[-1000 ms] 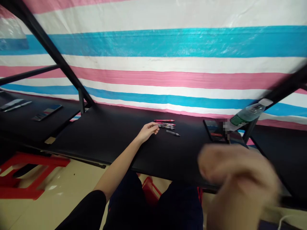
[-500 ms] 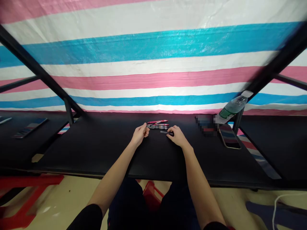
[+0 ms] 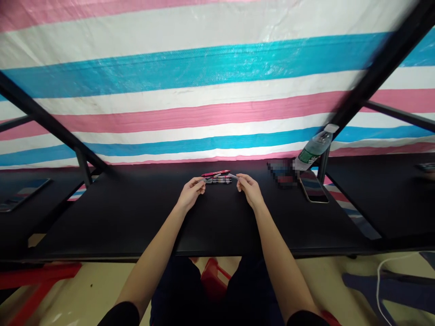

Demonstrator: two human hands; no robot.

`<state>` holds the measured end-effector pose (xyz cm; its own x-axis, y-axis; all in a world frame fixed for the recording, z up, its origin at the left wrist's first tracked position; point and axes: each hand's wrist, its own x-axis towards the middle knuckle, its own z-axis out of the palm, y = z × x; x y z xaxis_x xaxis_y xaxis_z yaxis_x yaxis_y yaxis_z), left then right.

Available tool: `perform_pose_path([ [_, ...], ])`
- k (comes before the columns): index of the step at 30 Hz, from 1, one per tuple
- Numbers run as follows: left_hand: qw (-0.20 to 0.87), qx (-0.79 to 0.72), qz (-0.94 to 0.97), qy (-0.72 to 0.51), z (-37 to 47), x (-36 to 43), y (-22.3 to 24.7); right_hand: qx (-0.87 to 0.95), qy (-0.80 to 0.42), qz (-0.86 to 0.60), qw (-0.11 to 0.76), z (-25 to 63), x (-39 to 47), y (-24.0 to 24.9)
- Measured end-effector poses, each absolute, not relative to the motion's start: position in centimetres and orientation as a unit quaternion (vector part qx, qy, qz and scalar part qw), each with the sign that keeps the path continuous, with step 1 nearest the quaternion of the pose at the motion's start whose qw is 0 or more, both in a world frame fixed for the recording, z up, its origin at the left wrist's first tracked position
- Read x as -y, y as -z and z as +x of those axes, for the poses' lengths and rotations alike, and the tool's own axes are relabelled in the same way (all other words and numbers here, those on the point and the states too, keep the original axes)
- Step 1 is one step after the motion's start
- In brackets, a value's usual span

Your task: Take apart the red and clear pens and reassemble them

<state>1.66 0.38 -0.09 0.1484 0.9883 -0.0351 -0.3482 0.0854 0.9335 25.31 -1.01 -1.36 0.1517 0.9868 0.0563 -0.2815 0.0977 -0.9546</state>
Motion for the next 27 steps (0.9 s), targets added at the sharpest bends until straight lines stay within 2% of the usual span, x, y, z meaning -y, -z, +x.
perform_pose_path([
  [6, 0.624, -0.395, 0.423, -0.524, 1.6, -0.4, 0.2, 0.365, -0.579, -0.371, 0.627, 24.1, 1.4, 1.0],
  [14, 0.608, -0.41, 0.454, -0.507, 1.8, -0.3, 0.3, 0.366, -0.582, -0.365, 0.628, 24.5, 1.3, 1.3],
  [27, 0.548, -0.463, 0.529, -0.453, 2.2, 0.3, -0.4, 0.44, -0.61, -0.366, 0.548, 23.7, 2.0, 0.7],
])
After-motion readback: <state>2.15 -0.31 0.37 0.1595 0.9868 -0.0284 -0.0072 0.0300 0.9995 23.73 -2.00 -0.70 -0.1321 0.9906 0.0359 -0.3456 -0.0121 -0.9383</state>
